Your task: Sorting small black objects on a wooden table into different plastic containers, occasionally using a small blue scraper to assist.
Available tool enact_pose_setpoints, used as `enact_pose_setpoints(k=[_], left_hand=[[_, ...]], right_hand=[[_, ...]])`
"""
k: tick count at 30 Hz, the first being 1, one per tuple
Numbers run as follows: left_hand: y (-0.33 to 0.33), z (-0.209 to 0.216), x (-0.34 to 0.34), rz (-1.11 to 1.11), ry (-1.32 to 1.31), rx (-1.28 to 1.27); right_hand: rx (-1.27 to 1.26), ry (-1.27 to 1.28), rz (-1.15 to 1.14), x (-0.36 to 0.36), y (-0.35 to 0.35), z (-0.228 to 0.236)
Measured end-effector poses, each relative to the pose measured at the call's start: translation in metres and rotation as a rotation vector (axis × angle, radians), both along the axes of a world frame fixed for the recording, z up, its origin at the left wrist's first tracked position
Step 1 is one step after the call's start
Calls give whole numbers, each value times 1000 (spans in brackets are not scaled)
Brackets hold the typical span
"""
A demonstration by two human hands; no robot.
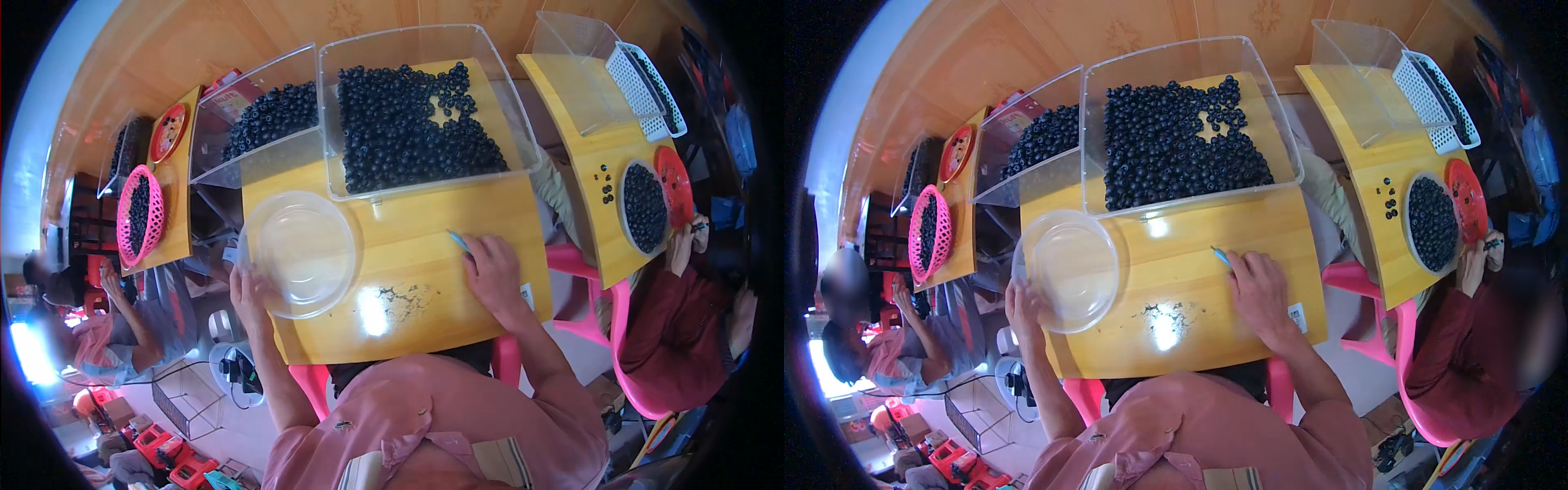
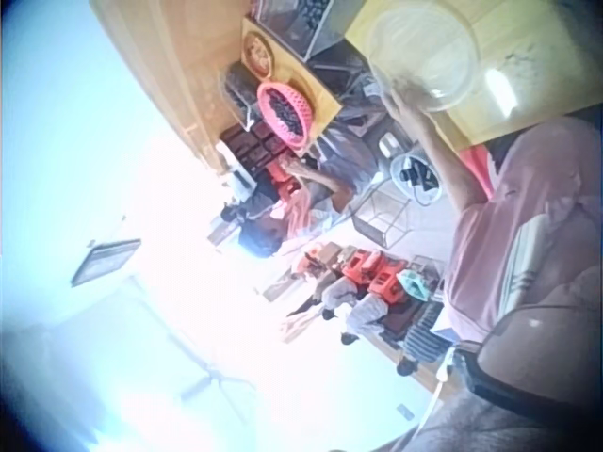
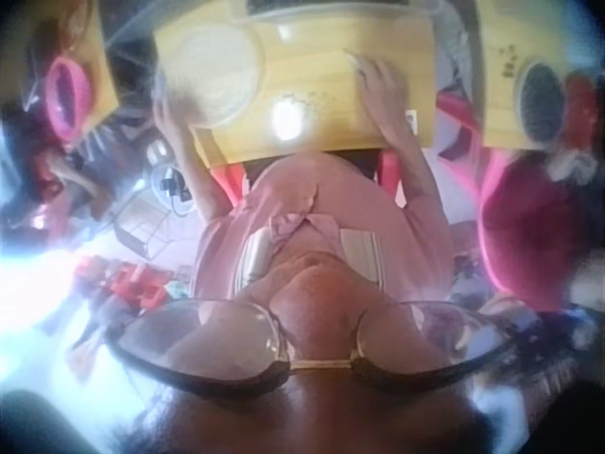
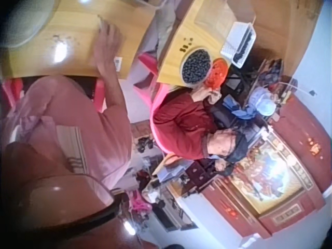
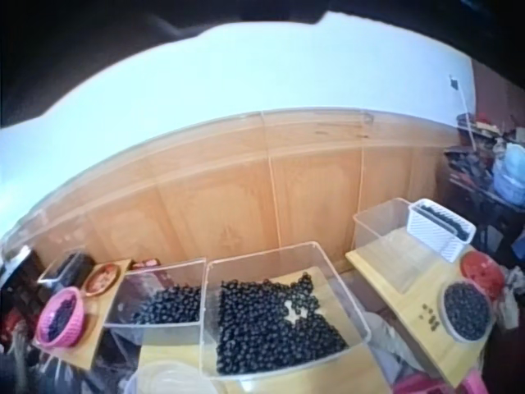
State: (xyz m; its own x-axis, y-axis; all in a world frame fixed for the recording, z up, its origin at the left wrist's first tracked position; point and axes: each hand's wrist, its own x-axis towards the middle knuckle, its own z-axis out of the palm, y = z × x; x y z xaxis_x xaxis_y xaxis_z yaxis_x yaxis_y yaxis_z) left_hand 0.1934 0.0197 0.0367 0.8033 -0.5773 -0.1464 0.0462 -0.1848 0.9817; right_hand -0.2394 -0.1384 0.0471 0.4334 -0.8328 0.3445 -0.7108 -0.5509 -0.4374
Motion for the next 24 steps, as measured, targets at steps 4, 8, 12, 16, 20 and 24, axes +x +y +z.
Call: enact_pose_setpoints(k=[4, 8, 12, 16, 20, 24], left_hand=[[-27, -4, -12, -132, -223, 72], [-36, -17, -9, -127, -248, 114], [-55, 15, -29, -86, -697, 142], [-84, 62, -79, -411, -996, -119], [-132, 105, -122, -786, -1146, -30], [-164, 104, -147, -884, -1287, -36]], right_hand=[[18, 48, 8, -4, 1, 4], [-93, -49, 19, -15, -9, 50], [-245, -85, 9, -10, -45, 123], [-154, -103, 200, 38, -127, 166], [424, 83, 302, 99, -227, 156], [361, 448, 216, 129, -306, 96]])
